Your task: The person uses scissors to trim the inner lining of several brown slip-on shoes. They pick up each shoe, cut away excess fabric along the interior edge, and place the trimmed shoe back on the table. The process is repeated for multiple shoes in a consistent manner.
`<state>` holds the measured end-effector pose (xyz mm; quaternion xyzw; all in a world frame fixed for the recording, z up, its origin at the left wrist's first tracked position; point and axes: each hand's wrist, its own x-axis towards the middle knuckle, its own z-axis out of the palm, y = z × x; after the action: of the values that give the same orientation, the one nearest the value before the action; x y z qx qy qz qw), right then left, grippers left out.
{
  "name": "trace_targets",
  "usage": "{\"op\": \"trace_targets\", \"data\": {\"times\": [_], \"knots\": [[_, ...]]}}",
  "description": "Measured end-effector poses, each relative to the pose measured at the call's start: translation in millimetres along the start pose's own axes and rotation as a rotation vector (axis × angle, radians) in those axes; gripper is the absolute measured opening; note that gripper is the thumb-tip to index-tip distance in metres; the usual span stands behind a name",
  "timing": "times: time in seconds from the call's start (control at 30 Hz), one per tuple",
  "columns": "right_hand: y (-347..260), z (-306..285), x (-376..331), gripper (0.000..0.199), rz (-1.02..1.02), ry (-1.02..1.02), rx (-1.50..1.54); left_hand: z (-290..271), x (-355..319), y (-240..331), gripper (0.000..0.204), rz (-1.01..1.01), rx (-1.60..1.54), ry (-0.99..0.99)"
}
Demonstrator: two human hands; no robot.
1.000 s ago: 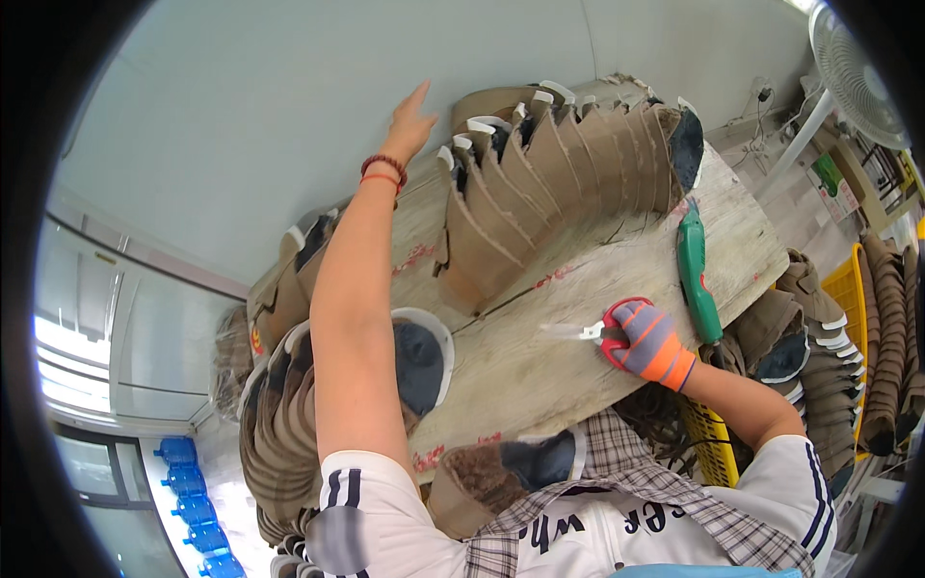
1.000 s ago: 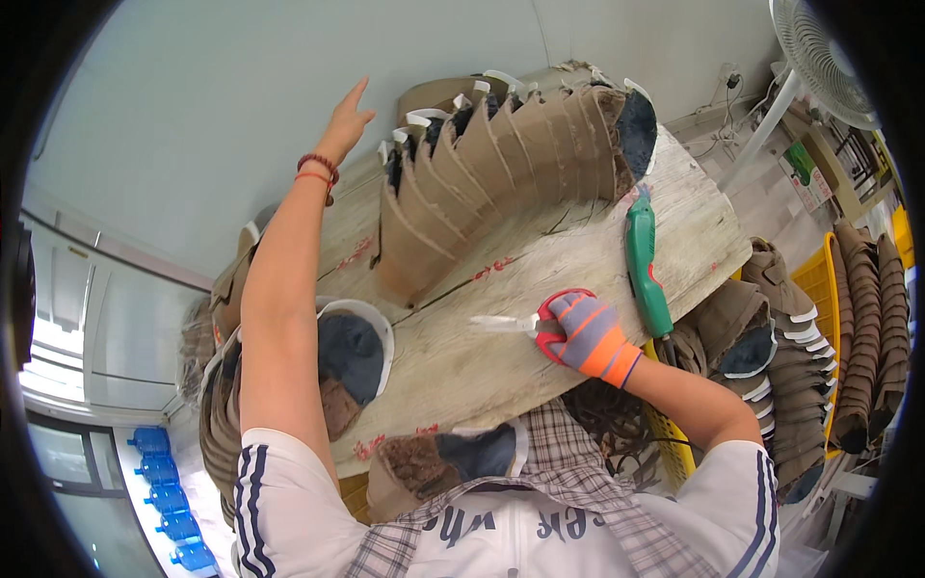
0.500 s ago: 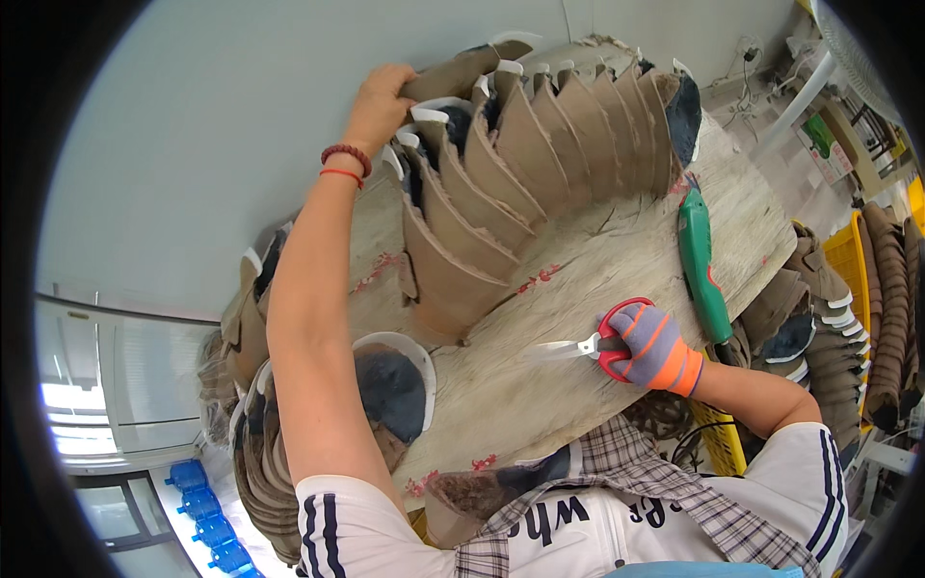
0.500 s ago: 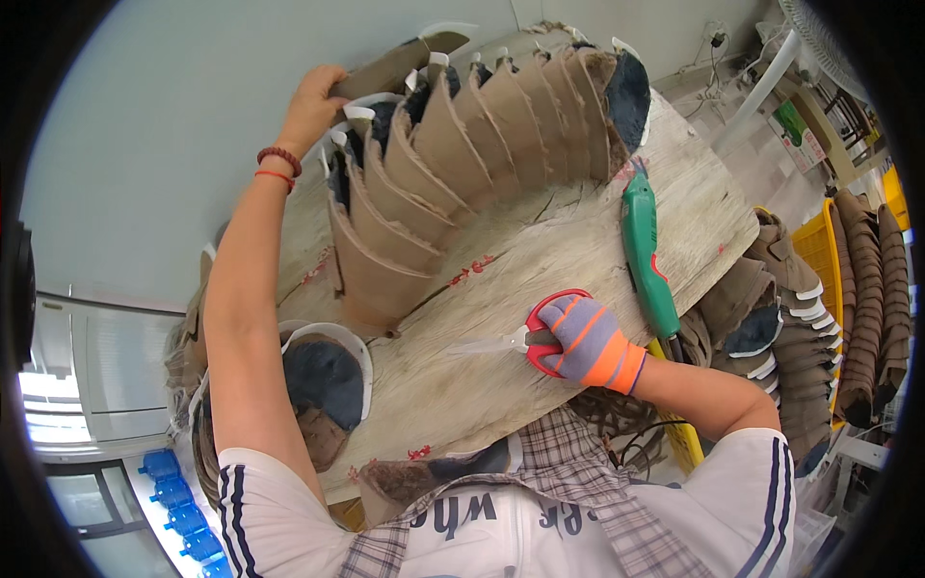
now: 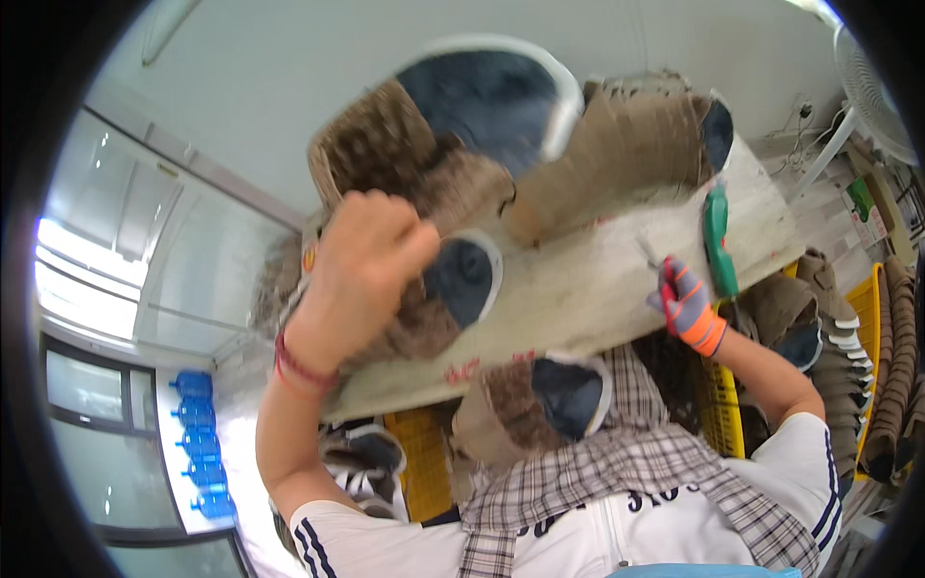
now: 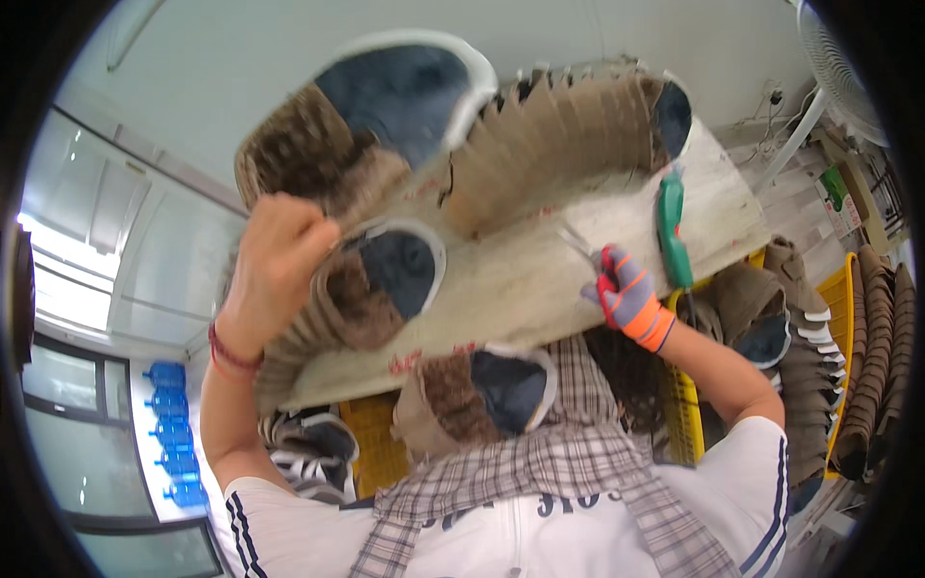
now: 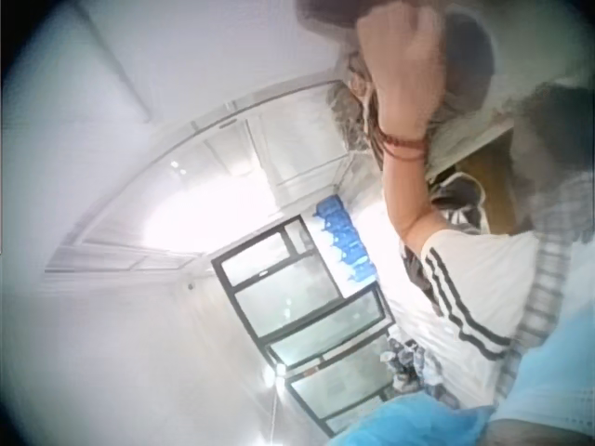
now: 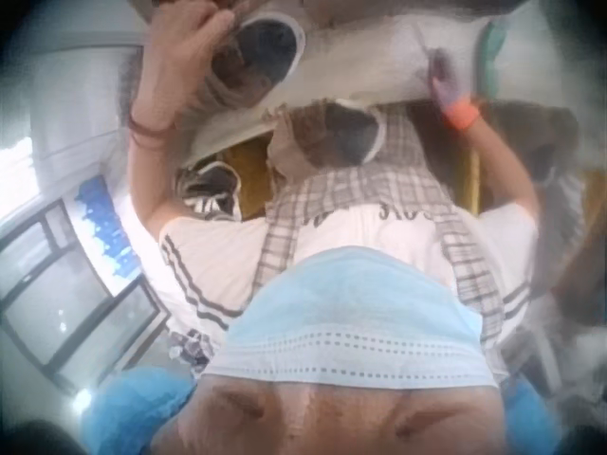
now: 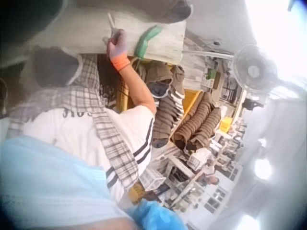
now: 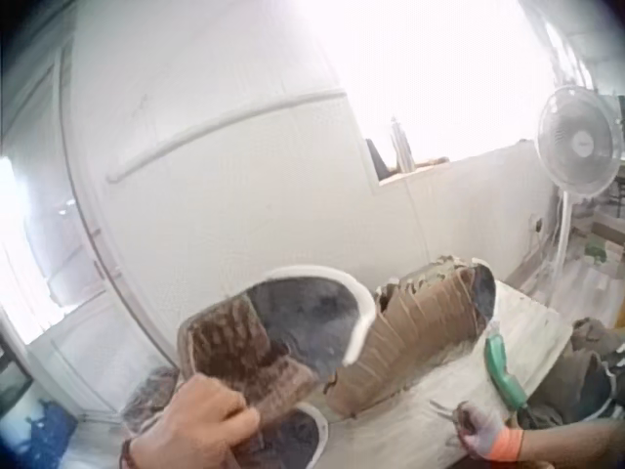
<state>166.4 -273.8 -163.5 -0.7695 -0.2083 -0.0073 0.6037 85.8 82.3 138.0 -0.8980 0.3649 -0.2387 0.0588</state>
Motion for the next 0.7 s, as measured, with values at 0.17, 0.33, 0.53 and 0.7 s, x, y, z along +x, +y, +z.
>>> {"op": "trace_targets", "data": {"times": [0.17, 0.33, 0.53, 0.7], "knots": [[-145, 26, -13, 0.04, -0.14, -0.212, 0.114, -14, -98, 133, 0.017, -0.039, -0.394, -0.265], [-159, 73, -52, 0.027, -0.086, -0.566, -0.415, 16, -148, 190, 0.015, -0.163, -0.515, -0.162], [-146, 90, -75, 0.03, -0.124, -0.767, -0.735, 39, -169, 215, 0.021, -0.962, -0.501, 0.446], [-122, 97, -78, 0.031, -0.219, -0.654, -0.8, 54, -149, 168, 0.043, -1.276, -0.412, 0.291]]}}
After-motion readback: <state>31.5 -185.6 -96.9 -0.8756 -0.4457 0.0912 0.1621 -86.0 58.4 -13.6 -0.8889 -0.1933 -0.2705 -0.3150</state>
